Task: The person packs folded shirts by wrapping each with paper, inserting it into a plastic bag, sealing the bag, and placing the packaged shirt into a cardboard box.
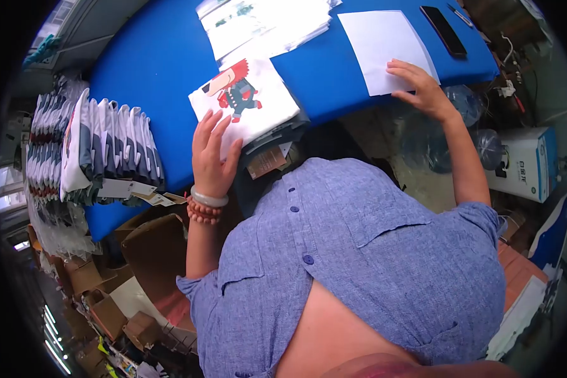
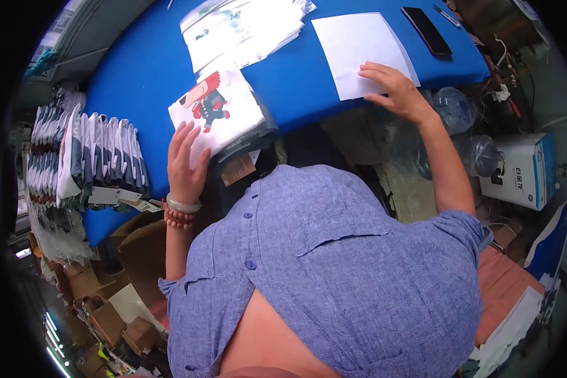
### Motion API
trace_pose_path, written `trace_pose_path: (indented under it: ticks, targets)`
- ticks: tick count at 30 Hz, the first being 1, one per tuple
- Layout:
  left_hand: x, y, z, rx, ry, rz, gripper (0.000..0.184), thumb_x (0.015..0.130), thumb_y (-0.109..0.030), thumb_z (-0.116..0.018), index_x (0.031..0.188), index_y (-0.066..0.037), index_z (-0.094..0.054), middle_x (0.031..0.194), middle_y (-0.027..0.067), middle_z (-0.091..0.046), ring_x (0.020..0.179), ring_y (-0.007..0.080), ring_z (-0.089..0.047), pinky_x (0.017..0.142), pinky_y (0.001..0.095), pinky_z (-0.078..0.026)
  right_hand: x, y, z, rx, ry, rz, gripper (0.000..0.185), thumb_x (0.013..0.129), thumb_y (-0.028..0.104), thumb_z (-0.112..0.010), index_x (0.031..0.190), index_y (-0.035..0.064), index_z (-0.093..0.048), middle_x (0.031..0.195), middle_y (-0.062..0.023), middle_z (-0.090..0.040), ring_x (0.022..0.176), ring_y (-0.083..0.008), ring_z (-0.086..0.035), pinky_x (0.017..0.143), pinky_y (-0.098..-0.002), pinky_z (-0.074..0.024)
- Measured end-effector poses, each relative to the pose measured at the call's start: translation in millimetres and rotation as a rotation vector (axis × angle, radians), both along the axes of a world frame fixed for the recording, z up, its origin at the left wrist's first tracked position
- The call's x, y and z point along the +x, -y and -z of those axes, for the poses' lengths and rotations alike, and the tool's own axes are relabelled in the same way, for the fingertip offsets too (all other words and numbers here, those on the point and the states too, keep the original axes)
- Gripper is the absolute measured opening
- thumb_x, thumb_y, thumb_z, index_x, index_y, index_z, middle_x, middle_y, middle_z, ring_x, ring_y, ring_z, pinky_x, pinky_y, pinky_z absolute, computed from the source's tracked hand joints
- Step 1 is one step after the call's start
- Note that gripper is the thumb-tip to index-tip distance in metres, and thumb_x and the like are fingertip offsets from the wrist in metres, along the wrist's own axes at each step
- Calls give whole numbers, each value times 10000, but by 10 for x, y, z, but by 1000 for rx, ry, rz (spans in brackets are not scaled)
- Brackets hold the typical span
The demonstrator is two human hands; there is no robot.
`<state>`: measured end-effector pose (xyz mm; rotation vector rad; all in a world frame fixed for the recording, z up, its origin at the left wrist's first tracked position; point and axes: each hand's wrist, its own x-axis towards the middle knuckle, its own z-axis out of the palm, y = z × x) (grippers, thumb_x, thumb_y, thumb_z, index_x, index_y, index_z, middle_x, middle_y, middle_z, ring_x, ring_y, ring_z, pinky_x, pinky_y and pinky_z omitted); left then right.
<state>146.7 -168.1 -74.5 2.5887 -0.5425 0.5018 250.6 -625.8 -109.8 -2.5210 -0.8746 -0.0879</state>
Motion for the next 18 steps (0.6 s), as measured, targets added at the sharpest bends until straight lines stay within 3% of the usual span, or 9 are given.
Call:
trace_pose_path:
  ticks: [4, 10, 18]
  targets:
    - [103, 56, 90, 17, -152, 25, 365, 860, -181, -653, 1185, -25, -593, 1254, 158, -568, 1203, 325, -520, 1006, 411, -410, -15, -27, -3, -37, 109, -23, 366, 815, 141, -705, 1167, 90, -620, 1307, -113, -565, 1274, -301, -480, 1061, -395, -391]
    - [69, 15, 148, 34, -92, 62, 396, 883, -192, -632, 1234, -18, -570, 1291, 163, -550, 1208, 324, -519, 1016, 393, -407, 57, 21, 11, 117, -82, -10, 190, 830, 109, -693, 1014, 63, -673, 1309, -116, -569, 1295, -293, -467, 1078, -377, -370]
    - [28, 8, 198, 24, -73, 89, 471, 867, -182, -644, 1295, -20, -529, 1348, 165, -507, 1273, 333, -458, 1059, 405, -366, 52, -46, -51, 60, -123, 54, 196, 796, 136, -726, 975, 80, -670, 1291, -91, -581, 1286, -277, -471, 1071, -374, -380]
